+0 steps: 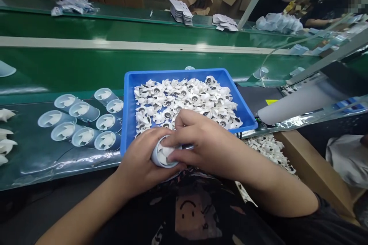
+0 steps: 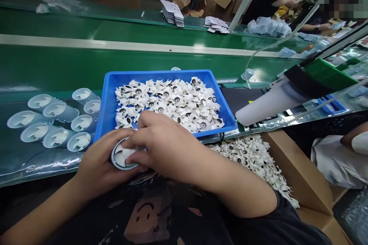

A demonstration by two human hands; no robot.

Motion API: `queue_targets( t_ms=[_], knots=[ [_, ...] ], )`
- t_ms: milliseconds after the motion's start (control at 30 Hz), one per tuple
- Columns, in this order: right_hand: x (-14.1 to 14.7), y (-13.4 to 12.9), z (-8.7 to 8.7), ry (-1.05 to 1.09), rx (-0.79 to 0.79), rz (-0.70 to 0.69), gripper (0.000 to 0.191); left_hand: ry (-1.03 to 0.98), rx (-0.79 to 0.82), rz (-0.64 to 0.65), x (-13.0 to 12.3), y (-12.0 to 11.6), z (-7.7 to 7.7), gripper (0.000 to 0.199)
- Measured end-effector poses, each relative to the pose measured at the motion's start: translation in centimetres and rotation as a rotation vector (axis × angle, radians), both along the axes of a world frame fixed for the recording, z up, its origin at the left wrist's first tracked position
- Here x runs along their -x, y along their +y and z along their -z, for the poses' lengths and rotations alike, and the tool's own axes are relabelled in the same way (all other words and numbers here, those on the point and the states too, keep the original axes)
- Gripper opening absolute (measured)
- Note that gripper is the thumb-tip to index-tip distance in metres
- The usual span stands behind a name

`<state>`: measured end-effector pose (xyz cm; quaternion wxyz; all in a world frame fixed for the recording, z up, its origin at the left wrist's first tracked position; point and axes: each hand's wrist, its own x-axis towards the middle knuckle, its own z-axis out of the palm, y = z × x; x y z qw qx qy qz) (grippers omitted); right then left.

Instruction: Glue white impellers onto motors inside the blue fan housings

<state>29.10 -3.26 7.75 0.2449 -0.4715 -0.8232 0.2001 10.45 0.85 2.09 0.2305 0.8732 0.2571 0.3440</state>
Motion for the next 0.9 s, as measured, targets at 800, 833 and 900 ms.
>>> queue_targets(
  t_ms=[800, 833, 900],
  knots=[
    [-0.9, -1.9, 2.1, 0.052, -0.347, 0.074, 0.061, 0.015, -0.202, -0.033, 1.6, 3.2, 0.0, 0.052],
    [-0.8, -1.8, 2.3, 0.035, -0.367, 0.079, 0.053, 0.018, -0.223, -0.02, 1.4, 3.3, 0.0, 0.053],
    [-0.9, -1.7, 2.4, 0.106, -0.446, 0.114, 0.025, 0.03, -0.247, -0.016, 1.2, 3.6, 0.0, 0.053]
  ],
)
